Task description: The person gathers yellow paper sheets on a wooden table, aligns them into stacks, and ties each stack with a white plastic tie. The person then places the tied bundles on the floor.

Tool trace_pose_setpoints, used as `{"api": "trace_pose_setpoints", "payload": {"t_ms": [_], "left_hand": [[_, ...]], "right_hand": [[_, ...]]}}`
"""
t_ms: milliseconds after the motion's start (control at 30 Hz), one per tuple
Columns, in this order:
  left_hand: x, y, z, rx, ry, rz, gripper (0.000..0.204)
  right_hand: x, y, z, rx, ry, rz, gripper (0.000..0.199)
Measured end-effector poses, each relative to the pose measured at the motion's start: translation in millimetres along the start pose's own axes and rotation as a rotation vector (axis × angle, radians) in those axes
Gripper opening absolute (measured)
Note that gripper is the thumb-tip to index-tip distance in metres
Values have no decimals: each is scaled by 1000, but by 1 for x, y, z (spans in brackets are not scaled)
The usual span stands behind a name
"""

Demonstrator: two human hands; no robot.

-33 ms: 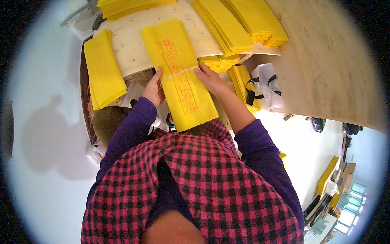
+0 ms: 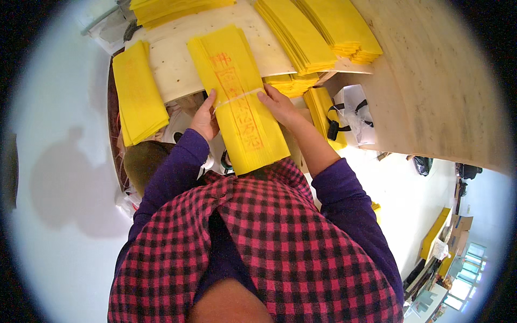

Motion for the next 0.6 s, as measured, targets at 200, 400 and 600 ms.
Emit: {"api": "trace_pose_setpoints", "payload": {"t_ms": [200,400,600], "left_hand": [[6,6,5,-57,38,-23,45],[8,7,2,-2,34,-14,47],[8,1,0,37,-23,-50,51]], "right_hand": [[-7,5,8,-129,-10,56,71],[-15,7,16,-209,-31,121,77],[-14,11,10,-196,-67,130,80]]}}
Point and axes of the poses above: each hand's wrist, its own x-axis towards the middle knuckle, its own y-axis out of the palm, z = x × y, the point moved 3 cm from there along x, towards the middle knuckle, and after that the axes turned 1 degree about -z, right-handed, at the moved point
